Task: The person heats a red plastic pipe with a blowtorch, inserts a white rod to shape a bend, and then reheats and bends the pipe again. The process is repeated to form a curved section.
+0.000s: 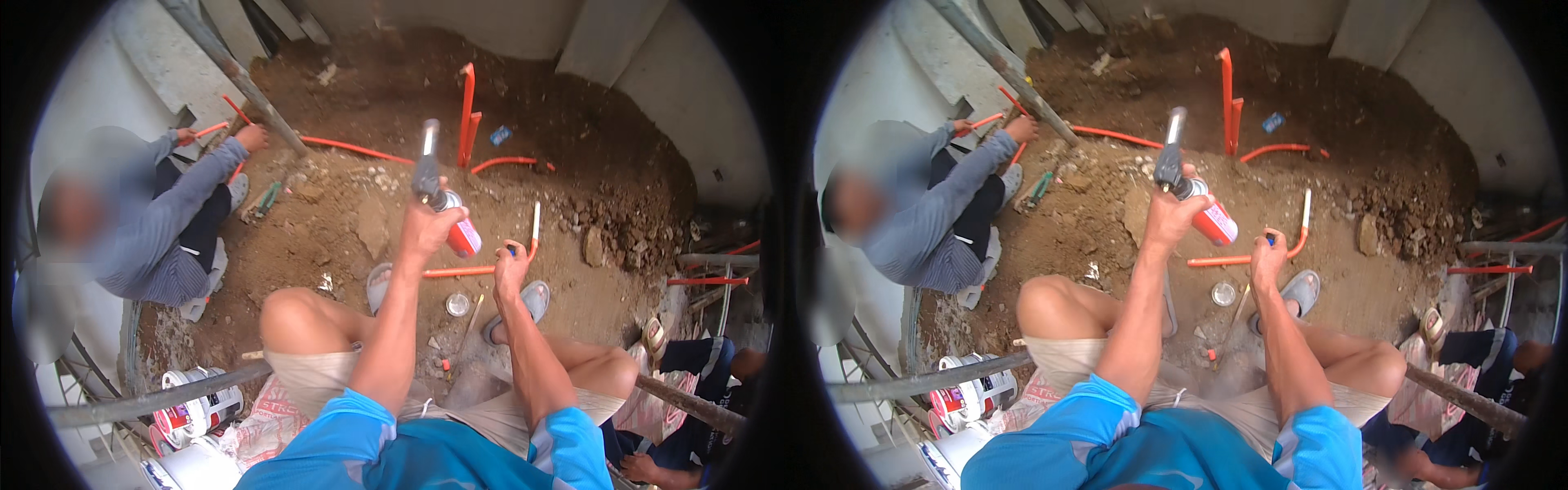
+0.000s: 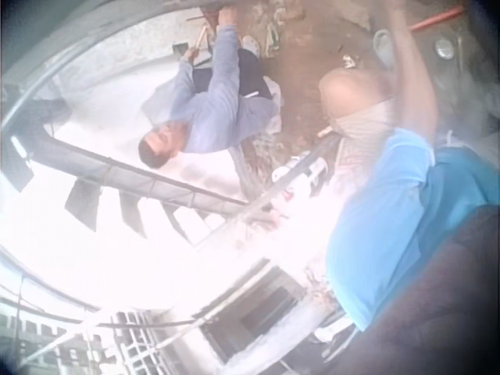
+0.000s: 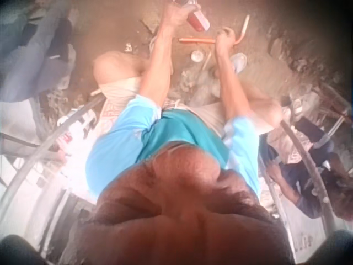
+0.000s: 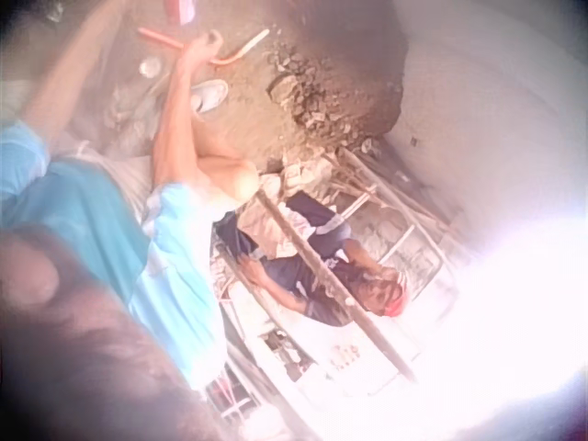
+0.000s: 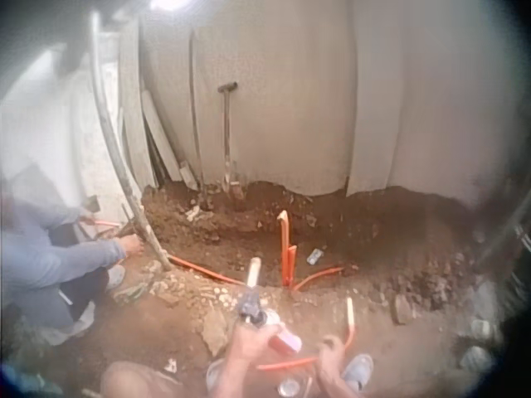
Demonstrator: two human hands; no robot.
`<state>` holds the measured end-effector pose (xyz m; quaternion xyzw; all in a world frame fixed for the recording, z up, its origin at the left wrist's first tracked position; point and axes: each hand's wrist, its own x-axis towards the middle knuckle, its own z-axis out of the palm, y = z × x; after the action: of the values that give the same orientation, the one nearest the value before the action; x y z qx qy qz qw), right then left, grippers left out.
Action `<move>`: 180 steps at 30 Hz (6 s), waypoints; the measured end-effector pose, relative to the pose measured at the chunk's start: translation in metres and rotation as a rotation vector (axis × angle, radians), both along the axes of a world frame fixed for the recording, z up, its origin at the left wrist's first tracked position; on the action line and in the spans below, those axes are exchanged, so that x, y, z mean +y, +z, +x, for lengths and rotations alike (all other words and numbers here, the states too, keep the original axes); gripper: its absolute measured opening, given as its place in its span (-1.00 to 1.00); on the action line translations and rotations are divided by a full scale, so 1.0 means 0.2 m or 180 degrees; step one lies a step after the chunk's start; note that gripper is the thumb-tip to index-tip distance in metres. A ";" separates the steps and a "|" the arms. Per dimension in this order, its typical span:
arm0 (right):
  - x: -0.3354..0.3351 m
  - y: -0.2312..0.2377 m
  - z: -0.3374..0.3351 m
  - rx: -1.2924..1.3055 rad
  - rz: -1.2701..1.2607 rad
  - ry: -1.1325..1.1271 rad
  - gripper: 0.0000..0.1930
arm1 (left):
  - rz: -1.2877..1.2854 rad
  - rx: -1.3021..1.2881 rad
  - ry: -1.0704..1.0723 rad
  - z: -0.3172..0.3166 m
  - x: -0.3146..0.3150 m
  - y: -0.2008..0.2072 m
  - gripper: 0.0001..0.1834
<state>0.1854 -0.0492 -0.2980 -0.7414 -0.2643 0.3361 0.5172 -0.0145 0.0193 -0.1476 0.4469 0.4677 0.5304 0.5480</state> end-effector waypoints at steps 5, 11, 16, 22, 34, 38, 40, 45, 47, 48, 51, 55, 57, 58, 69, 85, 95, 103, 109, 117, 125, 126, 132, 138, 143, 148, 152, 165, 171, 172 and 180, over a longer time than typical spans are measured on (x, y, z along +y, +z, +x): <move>-0.16 1.02 -0.35 0.0871 0.1251 0.0367 -0.81 | 0.0410 -0.0386 -0.1247 -0.25 -0.20 0.87 -0.20; -0.93 1.59 -0.19 -0.0316 0.1484 0.0780 -0.79 | 0.0906 -0.0524 -0.2359 -0.38 -0.56 1.21 -0.10; -1.16 1.56 -0.10 0.0781 0.1764 0.0399 -0.85 | 0.0752 -0.0327 -0.2803 -0.24 -0.79 0.96 -0.05; -1.25 1.37 -0.12 0.0161 0.1318 0.0472 -0.84 | 0.1020 -0.0331 -0.2926 -0.20 -0.83 0.90 -0.09; -1.09 1.47 -0.29 -0.0354 0.1640 0.1491 -0.37 | 0.0748 -0.0309 -0.2814 -0.18 -0.83 0.77 -0.18; -1.12 1.43 -0.23 -0.0234 0.1233 0.1515 -0.37 | 0.2092 0.0427 -0.1639 -0.14 -0.86 0.78 -0.40; -1.15 1.42 -0.18 0.0060 0.1185 0.1503 -0.47 | 0.2051 0.0188 -0.0908 -0.14 -0.91 0.73 -0.52; -1.18 1.41 -0.03 0.0939 0.1603 0.1277 -0.68 | 0.1963 0.0852 -0.0413 -0.10 -0.97 0.77 -0.66; -1.19 1.40 0.01 0.0845 0.1576 0.0991 -0.71 | 0.2089 0.1317 -0.0521 -0.08 -0.94 0.74 -0.59; -1.19 1.39 0.04 0.0603 0.1556 0.0947 -0.72 | 0.2245 0.1371 -0.0417 -0.06 -0.92 0.73 -0.56; -1.20 1.37 0.15 0.0029 0.1656 0.0767 -0.76 | 0.2028 0.1050 -0.0667 -0.05 -0.91 0.72 -0.55; -1.12 1.39 0.22 0.0262 0.2139 0.0623 -0.72 | 0.2116 0.0636 -0.0614 -0.02 -0.92 0.67 -0.55; -1.09 1.42 0.21 0.0745 0.1903 0.0569 -0.74 | 0.2105 0.0617 -0.0456 0.02 -0.97 0.69 -0.57; -1.09 1.39 0.20 0.0932 0.1675 0.0587 -0.73 | 0.2229 0.0727 -0.0374 0.02 -0.98 0.70 -0.59; -1.01 1.42 -0.21 -0.0022 0.1267 0.1466 -0.62 | 0.1789 0.0100 -0.0181 0.06 -1.01 0.61 -0.73; -0.73 2.04 -0.68 -0.0300 0.2803 0.2259 -0.60 | 0.2347 -0.0162 0.1376 -0.41 -0.93 1.25 -0.67; -0.69 1.90 -0.95 -0.0165 0.2727 0.2421 -0.63 | 0.2478 0.0505 0.1840 -0.71 -0.92 1.09 -0.63; -0.60 1.88 -1.10 -0.0333 0.2936 0.2609 -0.63 | 0.2442 0.0609 0.1489 -0.94 -0.92 1.13 -0.68; -0.62 1.92 -1.22 -0.0368 0.2870 0.3026 -0.63 | 0.2053 -0.0068 0.1398 -1.07 -1.03 1.20 -0.69; -0.60 1.92 -1.29 -0.0266 0.2896 0.3187 -0.68 | 0.1961 -0.0544 0.1620 -1.14 -1.02 1.17 -0.67; -0.49 1.82 -0.95 0.1080 0.2248 0.3208 -0.84 | 0.2262 0.0172 0.2178 -1.07 -0.91 1.11 -0.67; -0.45 1.81 -0.92 0.1141 0.2383 0.3176 -0.85 | 0.2256 0.0029 0.2130 -1.05 -0.92 1.12 -0.67; -0.38 1.85 -0.72 0.0821 0.2079 0.3117 -0.78 | 0.2361 0.0360 0.2067 -0.97 -0.94 1.15 -0.68; -0.40 1.81 -0.78 0.1460 0.2016 0.3085 -0.66 | 0.2245 -0.0079 0.1600 -0.96 -0.91 1.19 -0.72; -0.38 1.85 -0.73 0.1705 0.2110 0.3202 -0.67 | 0.2167 -0.0355 0.1674 -0.97 -0.87 1.14 -0.71; -0.32 1.97 -0.70 0.0708 0.2117 0.3178 -0.65 | 0.2396 0.0512 0.2257 -0.98 -0.88 1.09 -0.71; -0.30 2.03 -0.70 0.0325 0.2031 0.3212 -0.65 | 0.2343 0.0584 0.2125 -0.95 -0.90 1.12 -0.67; -0.18 2.05 -0.73 0.2478 0.1234 0.3450 -0.26 | 0.2749 0.1867 0.2569 -0.97 -0.87 1.10 -0.62; -0.16 2.14 -0.77 0.2589 0.1080 0.3151 -0.36 | 0.2778 0.2147 0.2558 -0.96 -0.86 1.09 -0.63; -0.17 2.14 -0.77 0.2615 0.1041 0.3080 -0.37 | 0.2740 0.2070 0.2519 -0.97 -0.86 1.08 -0.64; -0.14 2.09 -0.76 0.2804 0.1071 0.3251 -0.45 | 0.2609 0.2237 0.2198 -1.11 -0.85 0.97 -0.64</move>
<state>0.0334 -0.0777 0.1206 -0.2286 -0.3941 0.7613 0.4613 -0.2366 -0.1510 0.0472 0.5909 0.4958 0.6340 -0.0558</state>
